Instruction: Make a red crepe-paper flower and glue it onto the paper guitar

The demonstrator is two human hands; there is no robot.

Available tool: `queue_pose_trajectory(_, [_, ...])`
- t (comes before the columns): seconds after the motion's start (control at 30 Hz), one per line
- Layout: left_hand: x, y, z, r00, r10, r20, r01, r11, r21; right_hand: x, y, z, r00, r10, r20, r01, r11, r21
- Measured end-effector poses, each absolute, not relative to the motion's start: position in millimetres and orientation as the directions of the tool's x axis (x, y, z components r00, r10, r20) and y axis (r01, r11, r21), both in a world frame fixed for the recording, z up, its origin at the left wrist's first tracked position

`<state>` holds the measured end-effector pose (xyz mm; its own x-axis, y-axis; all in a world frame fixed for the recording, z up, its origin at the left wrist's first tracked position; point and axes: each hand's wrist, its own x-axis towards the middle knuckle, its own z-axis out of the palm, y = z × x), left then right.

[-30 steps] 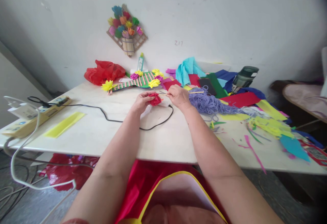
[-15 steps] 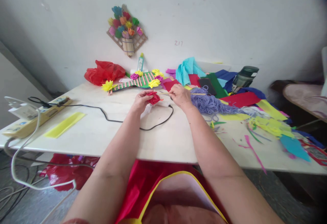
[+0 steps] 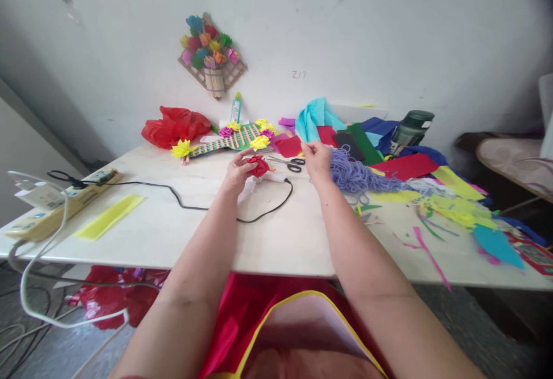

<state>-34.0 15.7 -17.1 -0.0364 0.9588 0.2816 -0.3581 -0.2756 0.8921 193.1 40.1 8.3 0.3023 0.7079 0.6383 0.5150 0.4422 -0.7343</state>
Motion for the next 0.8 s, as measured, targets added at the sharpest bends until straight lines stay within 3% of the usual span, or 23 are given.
queue_pose_trajectory(0.13, [-31.5, 13.1, -14.4, -0.046, 0.962, 0.268, -0.348, -0.267, 0.899, 203.4, 44.7, 8.6, 0.434, 0.695, 0.573, 0.497, 0.346, -0.796])
queue_pose_trajectory(0.27, [-30.1, 13.8, -14.9, -0.053, 0.963, 0.264, -0.299, -0.268, 0.916, 208.8, 48.1, 7.4, 0.468, 0.670, 0.576, 0.483, 0.352, -0.802])
queue_pose_trajectory(0.4, [-28.3, 15.8, -17.2, -0.041, 0.951, 0.305, -0.250, -0.306, 0.919, 200.9, 48.3, 5.4, 0.351, 0.745, 0.567, 0.443, 0.401, -0.802])
queue_pose_trajectory(0.57, [-25.3, 15.5, -16.4, -0.054, 0.926, 0.373, -0.237, -0.375, 0.896, 186.4, 40.1, 5.2, 0.110, 0.891, 0.441, 0.282, 0.398, -0.873])
queue_pose_trajectory(0.8, [-26.7, 13.4, -14.0, -0.062, 0.970, 0.234, -0.331, -0.242, 0.912, 179.7, 30.3, 10.5, 0.053, 0.927, 0.372, 0.244, 0.349, -0.905])
